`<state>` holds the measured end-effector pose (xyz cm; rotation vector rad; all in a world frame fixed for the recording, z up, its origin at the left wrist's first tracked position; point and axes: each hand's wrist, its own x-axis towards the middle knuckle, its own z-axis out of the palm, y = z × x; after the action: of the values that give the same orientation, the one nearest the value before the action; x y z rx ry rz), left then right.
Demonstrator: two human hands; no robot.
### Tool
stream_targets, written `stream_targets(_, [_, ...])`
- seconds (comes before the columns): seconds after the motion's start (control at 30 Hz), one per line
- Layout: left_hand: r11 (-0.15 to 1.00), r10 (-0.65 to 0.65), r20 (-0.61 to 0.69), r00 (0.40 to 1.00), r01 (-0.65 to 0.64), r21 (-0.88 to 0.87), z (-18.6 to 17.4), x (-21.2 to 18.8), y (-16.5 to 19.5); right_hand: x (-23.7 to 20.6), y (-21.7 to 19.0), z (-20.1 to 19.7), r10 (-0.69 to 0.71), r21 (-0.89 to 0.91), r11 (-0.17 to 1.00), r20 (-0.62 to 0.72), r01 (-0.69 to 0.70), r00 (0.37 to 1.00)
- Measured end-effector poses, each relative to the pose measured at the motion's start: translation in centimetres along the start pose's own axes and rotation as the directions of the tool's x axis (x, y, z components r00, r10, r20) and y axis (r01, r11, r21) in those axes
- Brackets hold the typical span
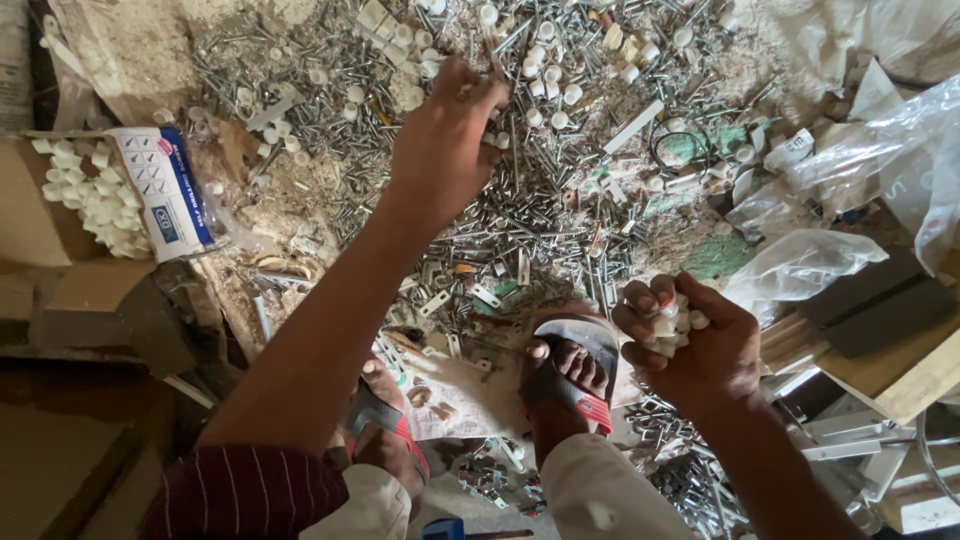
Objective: The person sorts small white plastic caps from a large mixed pile of metal fasteners and debris on a workbench. They repeatedly pick caps from the pile and place them into a nearby cardboard box, occasionally shifting the pile to access more items.
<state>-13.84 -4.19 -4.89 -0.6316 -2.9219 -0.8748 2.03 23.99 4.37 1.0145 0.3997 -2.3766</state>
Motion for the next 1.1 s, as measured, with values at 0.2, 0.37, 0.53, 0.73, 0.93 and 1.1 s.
stream_targets(0.2, [0.997,-0.017,0.027,0.999,0.019,-0.079,-0.8,-0.3,-0.5,0.1,0.3,0.0,0.008,0.003,1.0,-0.037,-0.008,0.999])
stream_targets(0.37, [0.962,-0.179,0.124,0.976,0.2,-0.186,-0.9,-0.3,-0.8,0.0,0.1,-0.2,0.008,0.015,1.0,-0.005,-0.008,1.0])
stream_targets(0.53, [0.96,-0.137,0.104,0.985,0.158,-0.232,-1.8,-2.1,-0.4,-0.2,-0.3,-0.6,0.0,0.042,0.999,-0.014,0.001,1.0])
stream_targets(0.73, [0.981,-0.118,0.015,0.993,0.119,-0.153,-1.4,-1.4,0.3,-0.2,-0.2,-0.5,-0.005,0.014,1.0,-0.009,0.005,1.0])
stream_targets(0.93, [0.981,-0.131,0.107,0.986,0.144,-0.13,-0.4,-0.7,-0.5,-0.2,-0.3,-0.4,-0.001,0.001,1.0,-0.031,0.001,1.0])
stream_targets(1.1, [0.993,-0.094,0.169,0.981,0.104,-0.053,0.2,-0.1,-2.3,-0.2,-0.4,-0.3,0.003,0.002,1.0,-0.043,-0.003,0.999])
